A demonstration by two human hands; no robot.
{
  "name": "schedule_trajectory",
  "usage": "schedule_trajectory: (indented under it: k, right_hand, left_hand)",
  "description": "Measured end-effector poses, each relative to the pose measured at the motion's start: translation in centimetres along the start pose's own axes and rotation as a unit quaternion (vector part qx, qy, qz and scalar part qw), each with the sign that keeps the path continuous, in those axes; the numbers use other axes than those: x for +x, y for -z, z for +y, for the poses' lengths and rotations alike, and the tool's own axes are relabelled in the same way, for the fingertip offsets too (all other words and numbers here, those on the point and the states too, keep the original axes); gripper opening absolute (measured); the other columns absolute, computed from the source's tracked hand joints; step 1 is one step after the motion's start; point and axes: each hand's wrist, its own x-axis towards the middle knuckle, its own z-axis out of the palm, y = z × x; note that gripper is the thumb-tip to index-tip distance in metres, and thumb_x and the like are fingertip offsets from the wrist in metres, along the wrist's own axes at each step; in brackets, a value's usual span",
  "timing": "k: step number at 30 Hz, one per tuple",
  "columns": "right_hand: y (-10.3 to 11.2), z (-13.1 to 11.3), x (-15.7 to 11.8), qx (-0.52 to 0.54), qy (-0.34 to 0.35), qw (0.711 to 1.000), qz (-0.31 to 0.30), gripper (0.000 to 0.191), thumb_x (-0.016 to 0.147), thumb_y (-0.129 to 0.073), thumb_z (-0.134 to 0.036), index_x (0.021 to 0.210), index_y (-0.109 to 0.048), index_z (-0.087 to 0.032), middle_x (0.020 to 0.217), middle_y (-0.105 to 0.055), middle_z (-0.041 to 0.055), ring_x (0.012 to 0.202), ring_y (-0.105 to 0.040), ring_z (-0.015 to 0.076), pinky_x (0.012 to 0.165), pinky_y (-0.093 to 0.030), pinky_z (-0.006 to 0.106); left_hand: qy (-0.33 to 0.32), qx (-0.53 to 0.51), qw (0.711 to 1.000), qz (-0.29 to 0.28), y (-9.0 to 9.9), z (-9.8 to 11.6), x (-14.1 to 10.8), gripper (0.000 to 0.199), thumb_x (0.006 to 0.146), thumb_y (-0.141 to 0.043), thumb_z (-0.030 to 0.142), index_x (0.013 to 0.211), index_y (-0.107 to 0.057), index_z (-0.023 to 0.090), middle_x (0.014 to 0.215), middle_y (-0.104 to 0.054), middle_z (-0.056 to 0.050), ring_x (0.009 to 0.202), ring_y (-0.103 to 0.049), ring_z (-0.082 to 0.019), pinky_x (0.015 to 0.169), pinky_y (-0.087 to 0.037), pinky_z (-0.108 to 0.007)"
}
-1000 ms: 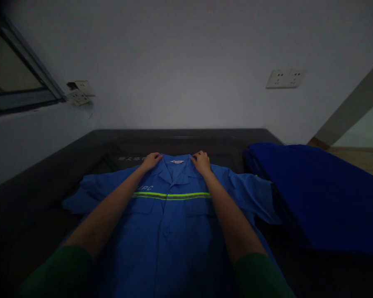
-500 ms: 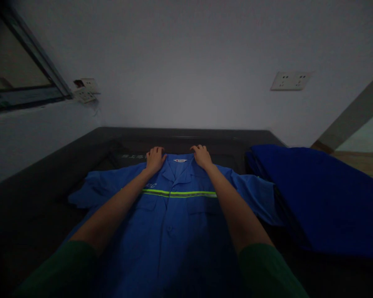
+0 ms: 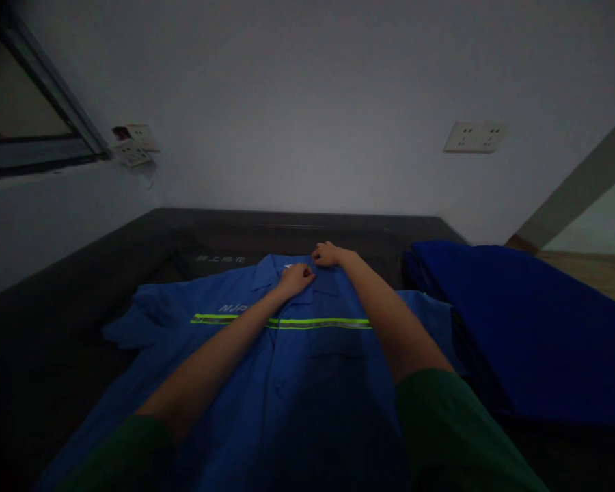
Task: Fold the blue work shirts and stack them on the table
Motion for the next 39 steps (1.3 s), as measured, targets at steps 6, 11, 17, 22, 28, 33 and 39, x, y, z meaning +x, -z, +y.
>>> schedule_trajectory:
  k: [6,11,17,22,28,33,39]
  right_hand:
    - [0.3,1.8,-0.2,0.048,0.014,0.998,-0.026,0.042,0.095,-0.038,-0.037,0.092,-0.075,-0.019,0.104,-0.070,0.0081,0.102,-0.059,0.0222,0.092,-0.041,0.033]
    - [-0.2,3.0,0.0,0.098,-0.014,0.995,0.020,0.056,0.091,-0.042,-0.059,0.076,-0.075,-0.016,0.084,-0.070,0.0114,0.088,-0.062,0.0249,0.088,-0.041,0.035]
    - [-1.2,3.4,-0.3,0.208,0.013,0.976,0.069,0.043,0.078,-0.061,-0.057,0.093,-0.074,-0.019,0.098,-0.069,0.0079,0.095,-0.060,0.0219,0.087,-0.043,0.032]
    - [-1.9,3.7,-1.4,0.260,0.032,0.963,0.067,0.042,0.074,-0.063,-0.058,0.088,-0.075,-0.019,0.093,-0.068,0.0064,0.095,-0.059,0.0213,0.088,-0.043,0.033]
    - [-2.3,3.8,-1.6,0.205,0.024,0.976,0.064,0.043,0.077,-0.063,-0.056,0.091,-0.074,-0.017,0.100,-0.066,0.0081,0.100,-0.058,0.0210,0.090,-0.041,0.032]
    - [-2.7,3.7,-0.9,0.107,-0.016,0.991,0.077,0.031,0.089,-0.055,-0.041,0.094,-0.071,-0.015,0.101,-0.063,0.0098,0.093,-0.058,0.0183,0.086,-0.041,0.030]
    - [-3.6,3.2,-1.1,0.076,-0.028,0.992,0.100,0.031,0.093,-0.049,-0.037,0.102,-0.067,-0.014,0.109,-0.059,0.0142,0.103,-0.053,0.0225,0.093,-0.036,0.036]
  left_hand:
    - [-0.035,-0.103,0.994,0.035,-1.2,-0.9,0.5,0.019,0.084,-0.055,0.010,0.101,-0.060,0.019,0.092,-0.069,-0.002,0.087,-0.063,-0.014,0.080,-0.045,-0.026]
    - [-0.012,-0.177,0.983,0.043,-1.8,-1.4,0.7,0.018,0.081,-0.057,0.007,0.095,-0.061,0.018,0.082,-0.067,0.001,0.081,-0.063,-0.014,0.083,-0.046,-0.027]
    - [-0.022,-0.180,0.982,0.055,-2.1,-1.6,0.8,0.019,0.081,-0.059,0.008,0.096,-0.061,0.018,0.077,-0.065,0.002,0.075,-0.061,-0.012,0.076,-0.045,-0.024]
    - [-0.018,-0.177,0.982,0.066,-1.9,-1.2,0.5,0.022,0.081,-0.058,0.007,0.099,-0.059,0.020,0.077,-0.064,0.003,0.074,-0.060,-0.012,0.074,-0.044,-0.023]
    - [-0.005,-0.181,0.981,0.069,-1.4,-0.8,0.1,0.021,0.081,-0.059,0.007,0.098,-0.057,0.019,0.074,-0.062,0.003,0.073,-0.060,-0.012,0.073,-0.044,-0.023]
    - [-0.008,-0.162,0.985,0.058,-1.5,-1.0,0.2,0.017,0.084,-0.058,0.012,0.099,-0.058,0.019,0.077,-0.063,0.003,0.075,-0.061,-0.012,0.074,-0.045,-0.024]
    - [-0.005,-0.158,0.987,0.031,-1.6,-1.2,0.7,0.024,0.081,-0.057,0.010,0.103,-0.059,0.019,0.077,-0.062,0.004,0.074,-0.059,-0.012,0.074,-0.045,-0.023]
